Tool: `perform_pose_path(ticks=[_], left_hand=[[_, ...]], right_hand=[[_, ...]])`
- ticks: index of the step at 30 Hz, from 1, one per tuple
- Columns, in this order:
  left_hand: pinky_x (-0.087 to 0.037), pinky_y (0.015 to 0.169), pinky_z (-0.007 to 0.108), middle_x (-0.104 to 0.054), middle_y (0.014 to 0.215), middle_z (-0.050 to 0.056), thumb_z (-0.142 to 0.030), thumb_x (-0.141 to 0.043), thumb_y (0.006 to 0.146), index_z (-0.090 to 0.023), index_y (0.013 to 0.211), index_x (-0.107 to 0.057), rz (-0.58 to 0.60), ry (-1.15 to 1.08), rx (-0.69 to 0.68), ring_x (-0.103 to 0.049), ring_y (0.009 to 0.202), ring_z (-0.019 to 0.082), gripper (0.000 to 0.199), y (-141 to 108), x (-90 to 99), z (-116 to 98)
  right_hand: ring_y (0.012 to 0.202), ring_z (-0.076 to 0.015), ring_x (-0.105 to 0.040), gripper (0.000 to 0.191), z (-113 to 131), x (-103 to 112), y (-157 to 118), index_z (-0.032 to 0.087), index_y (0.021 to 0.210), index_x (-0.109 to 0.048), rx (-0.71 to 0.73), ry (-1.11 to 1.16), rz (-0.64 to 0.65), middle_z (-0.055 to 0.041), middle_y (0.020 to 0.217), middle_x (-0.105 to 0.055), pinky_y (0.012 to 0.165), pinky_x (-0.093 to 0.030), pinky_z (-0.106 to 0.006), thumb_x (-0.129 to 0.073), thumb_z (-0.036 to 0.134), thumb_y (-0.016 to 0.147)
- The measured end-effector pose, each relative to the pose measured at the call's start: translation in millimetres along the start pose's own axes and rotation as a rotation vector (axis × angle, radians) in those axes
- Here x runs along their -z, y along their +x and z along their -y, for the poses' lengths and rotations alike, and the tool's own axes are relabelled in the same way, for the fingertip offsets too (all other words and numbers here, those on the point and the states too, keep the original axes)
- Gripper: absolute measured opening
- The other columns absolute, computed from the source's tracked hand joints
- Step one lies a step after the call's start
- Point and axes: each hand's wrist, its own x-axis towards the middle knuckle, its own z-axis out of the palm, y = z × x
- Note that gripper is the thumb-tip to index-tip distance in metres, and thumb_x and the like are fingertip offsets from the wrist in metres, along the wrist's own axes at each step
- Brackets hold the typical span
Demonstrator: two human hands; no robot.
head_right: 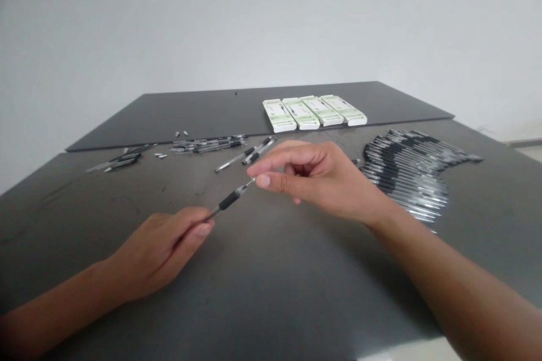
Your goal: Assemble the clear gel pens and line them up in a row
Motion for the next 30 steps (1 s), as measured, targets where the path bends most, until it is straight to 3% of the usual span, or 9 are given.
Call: perform_pose_path(ticks=[6, 13, 19, 30], left_hand=[[-0.038, 0.055, 0.029, -0.07, 0.07, -0.005, -0.031, -0.037, 0.114, -0.024, 0.113, -0.06, -0.005, -0.005, 0.0, -0.069, 0.056, 0.019, 0.024, 0.4, -0.5, -0.3], [-0.04, 0.055, 0.03, -0.074, 0.074, -0.004, -0.03, -0.038, 0.114, -0.024, 0.115, -0.06, -0.032, -0.002, -0.027, -0.071, 0.057, 0.019, 0.023, 0.2, -0.6, 0.4], [-0.04, 0.054, 0.03, -0.072, 0.07, -0.005, -0.031, -0.037, 0.115, -0.024, 0.116, -0.059, -0.016, 0.009, -0.021, -0.07, 0.055, 0.02, 0.023, -0.8, -1.5, 0.1], [-0.039, 0.055, 0.031, -0.076, 0.077, -0.003, -0.033, -0.036, 0.116, -0.024, 0.117, -0.059, 0.012, -0.002, -0.031, -0.073, 0.06, 0.021, 0.025, 0.9, 0.0, -0.6]], right_hand=[[0.066, -0.0076, -0.06, 0.015, -1.7, -2.3, -1.1, 0.032, 0.108, -0.089, 0.042, -0.083, 0.008, -0.0004, 0.097, -0.078, 0.049, -0.043, -0.022, -0.084, 0.03, 0.094], [0.063, -0.0099, -0.055, 0.011, 6.7, 1.3, -4.9, 0.035, 0.102, -0.089, 0.024, -0.113, -0.152, -0.0008, 0.096, -0.08, 0.049, -0.039, -0.028, -0.087, 0.034, 0.091], [0.085, -0.0136, -0.067, 0.015, 2.3, -1.3, -4.5, 0.036, 0.106, -0.089, 0.072, -0.14, -0.044, -0.0007, 0.098, -0.079, 0.067, -0.051, -0.028, -0.086, 0.03, 0.092], [0.083, -0.0183, -0.069, 0.011, 8.1, -9.8, -7.1, 0.035, 0.102, -0.089, 0.065, -0.181, -0.056, -0.0028, 0.096, -0.081, 0.067, -0.052, -0.033, -0.086, 0.034, 0.092]])
